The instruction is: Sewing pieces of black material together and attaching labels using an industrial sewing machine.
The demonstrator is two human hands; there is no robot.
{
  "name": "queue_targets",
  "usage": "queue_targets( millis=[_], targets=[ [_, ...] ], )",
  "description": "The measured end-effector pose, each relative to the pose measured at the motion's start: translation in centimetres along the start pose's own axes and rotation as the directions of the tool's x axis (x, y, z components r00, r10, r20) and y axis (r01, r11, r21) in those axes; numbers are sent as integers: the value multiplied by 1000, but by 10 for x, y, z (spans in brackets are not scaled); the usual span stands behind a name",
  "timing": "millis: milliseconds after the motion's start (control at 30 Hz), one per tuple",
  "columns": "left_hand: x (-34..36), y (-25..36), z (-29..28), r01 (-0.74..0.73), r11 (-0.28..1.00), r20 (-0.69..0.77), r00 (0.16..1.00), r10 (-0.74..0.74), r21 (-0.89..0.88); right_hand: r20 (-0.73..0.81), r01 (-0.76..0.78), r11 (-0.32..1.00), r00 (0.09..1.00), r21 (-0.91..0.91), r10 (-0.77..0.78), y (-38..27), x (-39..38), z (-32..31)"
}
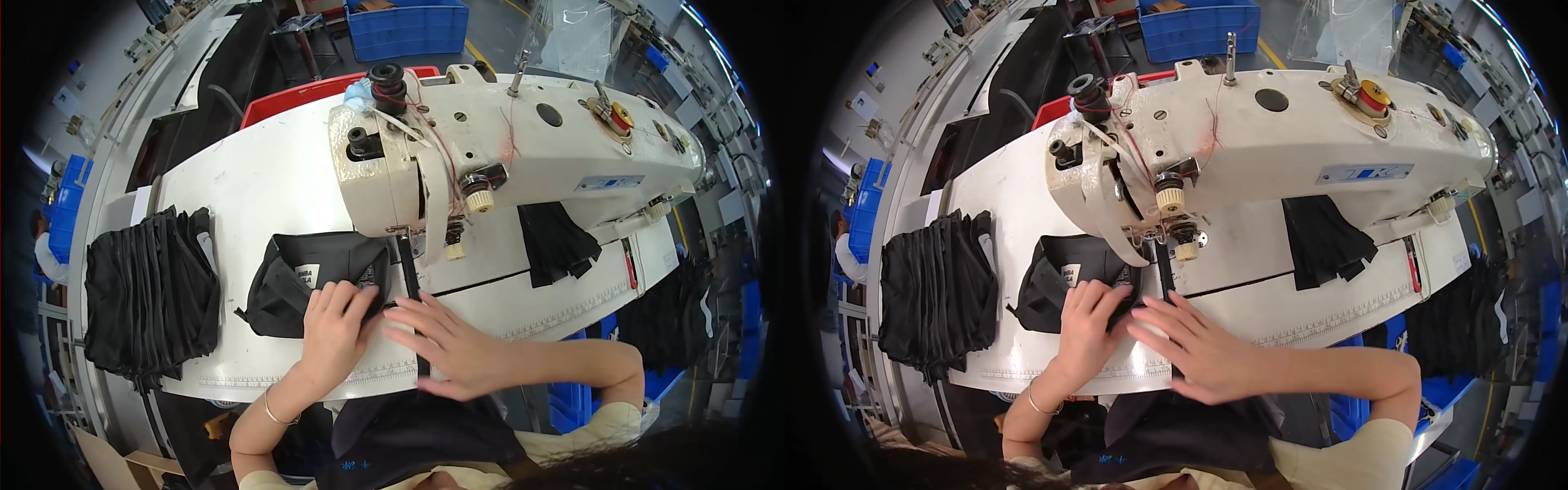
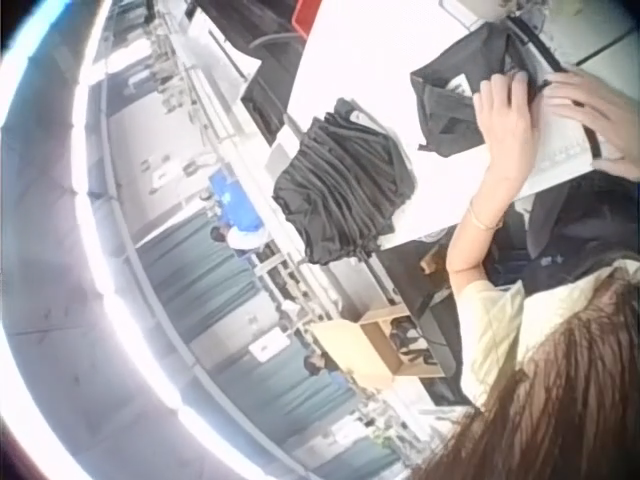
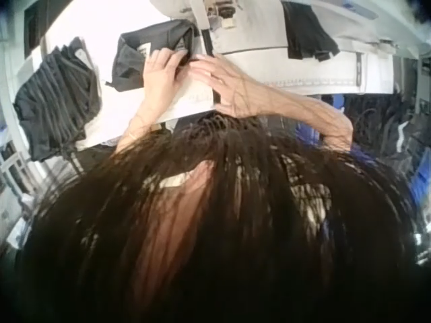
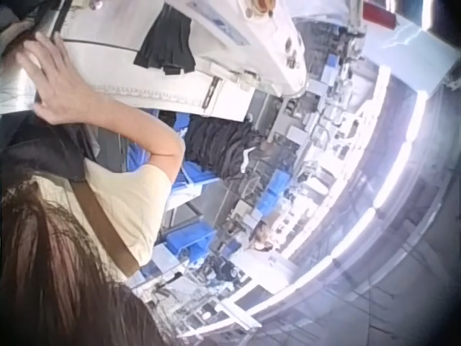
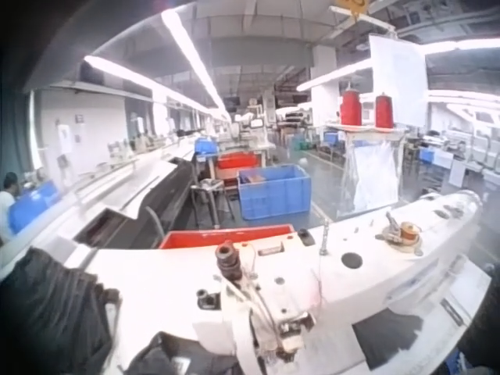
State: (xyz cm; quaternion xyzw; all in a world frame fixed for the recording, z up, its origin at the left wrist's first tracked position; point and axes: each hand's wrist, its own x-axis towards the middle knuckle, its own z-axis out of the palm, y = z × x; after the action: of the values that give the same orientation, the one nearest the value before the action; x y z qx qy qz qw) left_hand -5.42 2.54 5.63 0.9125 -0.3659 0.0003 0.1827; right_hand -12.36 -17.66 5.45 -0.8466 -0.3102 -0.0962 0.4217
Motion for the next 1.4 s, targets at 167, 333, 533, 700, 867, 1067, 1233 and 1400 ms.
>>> queue_targets(
  millis=[167,333,533,700,867,1067,1233,1400],
  targets=[
    [23,6,29,-270,882,-235,896,377,387,364,242,817,931,-524,-42,1,-33,9],
    [51,-18,30,-273,954,-212,932,294,124,304,268,848,943,-458,-134,36,-13,-7],
    [63,-37,23,-259,955,-189,940,284,145,299,400,522,915,-754,-269,107,9,1],
    [42,-23,40,-310,915,-176,916,360,260,232,69,971,972,-227,-14,102,15,6],
    [28,-34,56,-325,934,-127,930,344,150,149,-30,983,987,-181,57,107,5,23],
    [20,-49,79,-274,961,-131,952,278,49,157,-164,971,969,-176,192,99,4,12],
    [14,-59,77,-252,965,-100,961,258,66,197,125,942,978,-312,-65,105,-1,15],
    [40,-34,53,-266,963,-264,932,247,-36,194,179,904,975,-388,-110,102,-1,16]
  ],
)
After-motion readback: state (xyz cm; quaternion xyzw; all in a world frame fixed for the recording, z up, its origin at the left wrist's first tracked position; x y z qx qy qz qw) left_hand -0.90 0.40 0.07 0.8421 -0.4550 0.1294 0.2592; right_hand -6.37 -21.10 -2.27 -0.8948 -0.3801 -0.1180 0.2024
